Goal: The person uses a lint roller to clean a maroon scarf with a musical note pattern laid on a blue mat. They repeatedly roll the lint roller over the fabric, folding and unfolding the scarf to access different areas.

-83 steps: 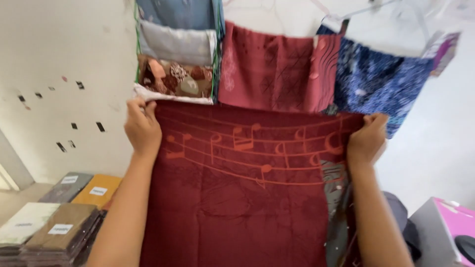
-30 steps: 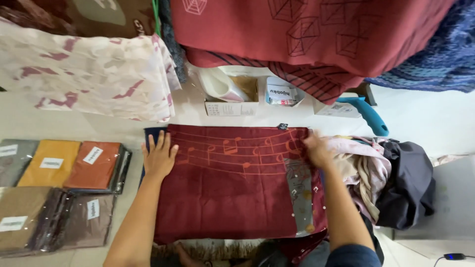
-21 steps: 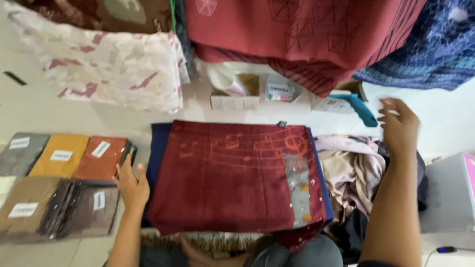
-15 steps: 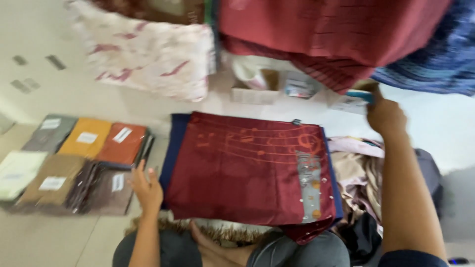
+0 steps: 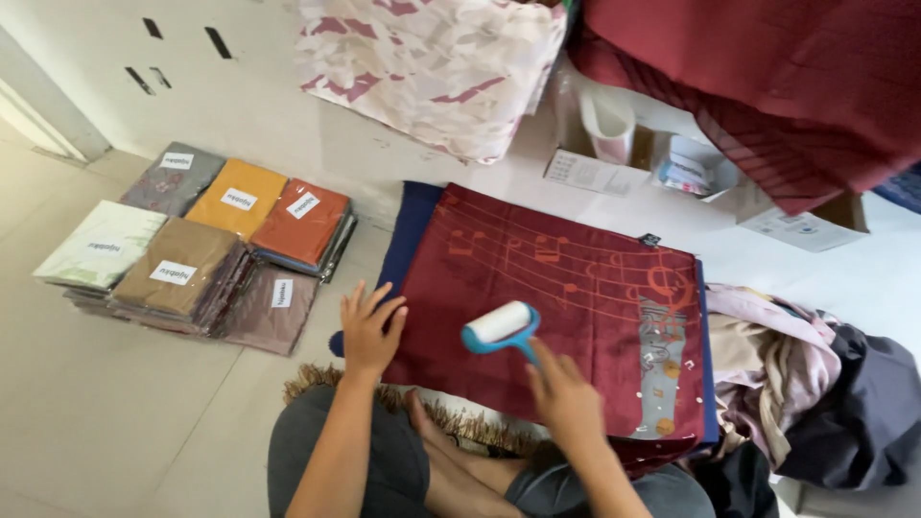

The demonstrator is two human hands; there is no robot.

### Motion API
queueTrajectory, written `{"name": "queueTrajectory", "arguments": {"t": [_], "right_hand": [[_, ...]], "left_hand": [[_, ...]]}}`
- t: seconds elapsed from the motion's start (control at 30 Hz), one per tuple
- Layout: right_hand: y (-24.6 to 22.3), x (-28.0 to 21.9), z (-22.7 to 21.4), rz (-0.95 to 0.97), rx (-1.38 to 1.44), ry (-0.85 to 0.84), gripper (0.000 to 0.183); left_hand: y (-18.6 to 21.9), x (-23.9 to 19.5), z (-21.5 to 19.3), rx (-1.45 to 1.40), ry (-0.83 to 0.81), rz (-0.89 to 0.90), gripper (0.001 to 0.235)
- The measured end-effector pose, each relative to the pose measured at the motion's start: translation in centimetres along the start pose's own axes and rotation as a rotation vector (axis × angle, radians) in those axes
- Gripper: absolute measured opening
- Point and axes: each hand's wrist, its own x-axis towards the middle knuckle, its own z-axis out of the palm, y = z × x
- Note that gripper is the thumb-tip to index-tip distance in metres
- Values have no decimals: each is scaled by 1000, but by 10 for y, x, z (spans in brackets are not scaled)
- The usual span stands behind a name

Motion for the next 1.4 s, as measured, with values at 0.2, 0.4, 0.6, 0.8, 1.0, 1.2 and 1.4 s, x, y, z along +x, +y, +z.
{"name": "queueTrajectory", "arguments": {"t": [0.2, 0.4, 0.6, 0.8, 1.0, 1.2, 1.4], "right_hand": [[-67, 93, 88, -308, -318, 472, 38], [-110, 214, 143, -248, -142, 235, 44], [-79, 150, 108, -179, -60, 140, 41], [17, -35, 58, -81, -168, 227, 43], [36, -38, 48, 82, -364, 228, 49], [-4, 134, 86, -10, -284, 402, 43], [-33, 209, 84, 161, -47, 46, 46]], "left_hand": [[-3, -12, 15, 43, -36, -172, 8], [-3, -16, 14, -1, -10, -228, 9], [3, -11, 3, -11, -88, -278, 9], [27, 6, -2, 234, -164, -215, 8], [50, 40, 53, 133, -54, 111, 32], [49, 50, 54, 189, -472, -107, 53], [55, 58, 46, 244, -625, -156, 59]]}}
